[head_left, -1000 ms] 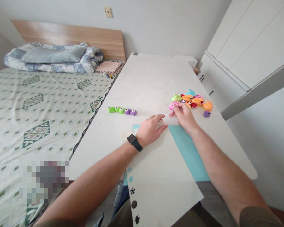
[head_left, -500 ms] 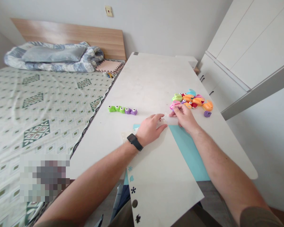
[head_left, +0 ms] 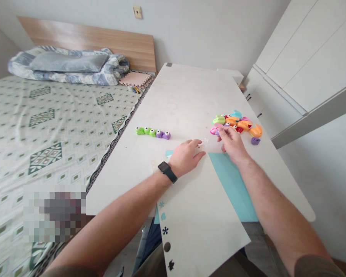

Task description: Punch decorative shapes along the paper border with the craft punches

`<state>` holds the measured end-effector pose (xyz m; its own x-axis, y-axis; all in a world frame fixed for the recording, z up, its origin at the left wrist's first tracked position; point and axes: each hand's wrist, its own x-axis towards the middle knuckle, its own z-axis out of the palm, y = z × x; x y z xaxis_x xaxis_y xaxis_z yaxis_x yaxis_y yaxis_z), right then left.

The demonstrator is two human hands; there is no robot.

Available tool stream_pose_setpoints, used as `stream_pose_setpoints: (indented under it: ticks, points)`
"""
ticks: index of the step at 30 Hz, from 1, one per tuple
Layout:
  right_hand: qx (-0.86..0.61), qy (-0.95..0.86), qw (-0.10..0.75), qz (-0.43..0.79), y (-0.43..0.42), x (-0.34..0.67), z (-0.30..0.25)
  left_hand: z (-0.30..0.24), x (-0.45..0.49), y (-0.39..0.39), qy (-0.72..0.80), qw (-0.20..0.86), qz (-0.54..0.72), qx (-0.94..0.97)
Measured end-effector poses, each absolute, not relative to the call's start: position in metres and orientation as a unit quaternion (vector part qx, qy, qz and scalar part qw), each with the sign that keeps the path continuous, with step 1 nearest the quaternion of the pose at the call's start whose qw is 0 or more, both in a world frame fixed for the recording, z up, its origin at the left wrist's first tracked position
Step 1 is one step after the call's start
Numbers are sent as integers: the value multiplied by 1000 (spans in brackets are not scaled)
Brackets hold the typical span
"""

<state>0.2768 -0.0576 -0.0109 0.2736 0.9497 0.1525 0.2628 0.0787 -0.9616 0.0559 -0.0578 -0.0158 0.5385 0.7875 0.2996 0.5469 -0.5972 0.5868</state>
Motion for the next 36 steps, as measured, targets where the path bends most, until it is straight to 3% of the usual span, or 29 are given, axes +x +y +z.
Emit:
stream_pose_setpoints:
  ticks: [12,22,36]
  points:
    - [-567,-614,369,407,-8,217,20,-17,55,-58,393,208,263,856]
    - [-614,-680,210,341,52,159,7,-14,53,-60,393,206,248,861]
    - [-611,-740,163,230,70,124,3,-9,52,-57,418,217,230,852]
